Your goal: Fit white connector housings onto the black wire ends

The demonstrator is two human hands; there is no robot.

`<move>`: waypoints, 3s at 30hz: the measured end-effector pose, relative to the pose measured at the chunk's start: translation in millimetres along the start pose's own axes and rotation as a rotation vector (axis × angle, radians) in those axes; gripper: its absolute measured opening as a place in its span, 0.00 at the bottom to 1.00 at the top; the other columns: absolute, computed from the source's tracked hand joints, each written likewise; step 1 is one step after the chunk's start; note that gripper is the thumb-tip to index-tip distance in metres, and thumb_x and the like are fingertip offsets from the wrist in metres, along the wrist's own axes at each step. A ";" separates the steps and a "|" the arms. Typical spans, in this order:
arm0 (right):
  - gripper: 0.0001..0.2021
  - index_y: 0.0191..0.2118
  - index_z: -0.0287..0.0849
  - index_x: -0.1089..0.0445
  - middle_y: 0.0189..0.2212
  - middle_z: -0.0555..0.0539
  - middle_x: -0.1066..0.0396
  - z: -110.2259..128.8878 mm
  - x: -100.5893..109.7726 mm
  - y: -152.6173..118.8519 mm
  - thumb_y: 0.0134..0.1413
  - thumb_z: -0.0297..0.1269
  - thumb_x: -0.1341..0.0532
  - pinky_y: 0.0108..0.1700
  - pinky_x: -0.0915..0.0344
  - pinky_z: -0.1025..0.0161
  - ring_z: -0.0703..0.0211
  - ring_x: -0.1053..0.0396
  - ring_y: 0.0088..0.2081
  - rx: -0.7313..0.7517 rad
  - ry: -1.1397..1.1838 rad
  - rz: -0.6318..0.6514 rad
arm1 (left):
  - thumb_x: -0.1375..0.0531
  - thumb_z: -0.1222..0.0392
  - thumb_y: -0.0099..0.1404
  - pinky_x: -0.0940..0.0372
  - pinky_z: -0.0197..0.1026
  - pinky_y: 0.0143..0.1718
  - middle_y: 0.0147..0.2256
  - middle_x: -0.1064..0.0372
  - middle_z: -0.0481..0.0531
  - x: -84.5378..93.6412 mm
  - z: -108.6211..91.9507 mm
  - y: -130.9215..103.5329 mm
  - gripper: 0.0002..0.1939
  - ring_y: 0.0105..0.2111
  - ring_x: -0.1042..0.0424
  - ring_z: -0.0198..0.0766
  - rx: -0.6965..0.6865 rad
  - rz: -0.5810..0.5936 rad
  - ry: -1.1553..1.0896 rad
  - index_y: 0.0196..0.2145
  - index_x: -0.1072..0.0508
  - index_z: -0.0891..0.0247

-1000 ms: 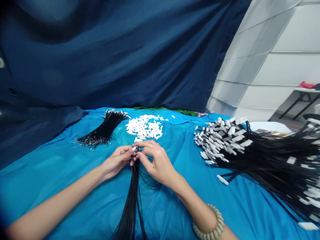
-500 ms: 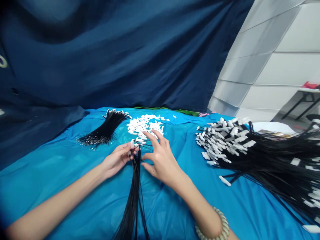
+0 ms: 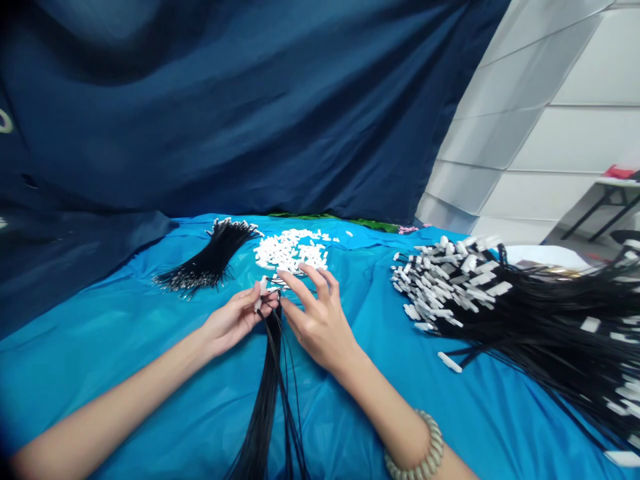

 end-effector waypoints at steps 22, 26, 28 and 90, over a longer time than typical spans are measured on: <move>0.06 0.34 0.43 0.30 0.32 0.49 0.29 -40.4 13.4 -1.6 0.51 0.29 0.43 0.43 0.36 0.57 0.59 0.34 0.40 -0.491 0.934 -0.258 | 0.45 0.62 0.58 0.38 0.27 0.21 0.26 0.31 0.55 -1.7 -3.0 -1.6 0.10 0.27 0.30 0.32 0.010 -0.027 0.018 0.24 0.29 0.71; 0.07 0.37 0.46 0.32 0.24 0.53 0.36 -79.6 17.7 -18.6 0.52 0.37 0.44 0.32 0.34 0.62 0.66 0.34 0.27 -0.889 1.277 -0.540 | 0.44 0.61 0.57 0.38 0.27 0.21 0.28 0.31 0.56 -2.9 -3.5 -2.4 0.10 0.30 0.29 0.34 0.008 -0.030 0.042 0.25 0.29 0.71; 0.09 0.39 0.47 0.32 0.23 0.54 0.39 -87.4 25.0 -22.1 0.52 0.39 0.45 0.22 0.40 0.68 0.70 0.41 0.20 -0.930 1.242 -0.590 | 0.45 0.61 0.58 0.38 0.27 0.21 0.28 0.31 0.56 -3.9 -3.4 -2.8 0.10 0.29 0.29 0.34 0.005 -0.026 0.048 0.25 0.29 0.71; 0.07 0.27 0.40 0.29 0.17 0.52 0.39 -32.0 3.4 -4.7 0.50 0.33 0.43 0.25 0.45 0.68 0.67 0.44 0.20 -0.593 0.583 -0.026 | 0.41 0.59 0.54 0.39 0.30 0.24 0.29 0.29 0.55 -7.4 -11.0 -5.6 0.09 0.32 0.29 0.38 -0.125 0.058 0.144 0.27 0.30 0.70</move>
Point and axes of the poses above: each hand's wrist, its own y-axis towards the middle knuckle, its own x-axis out of the back of the hand, z = x × y, the point moved 8 cm from there along y, towards the middle knuckle
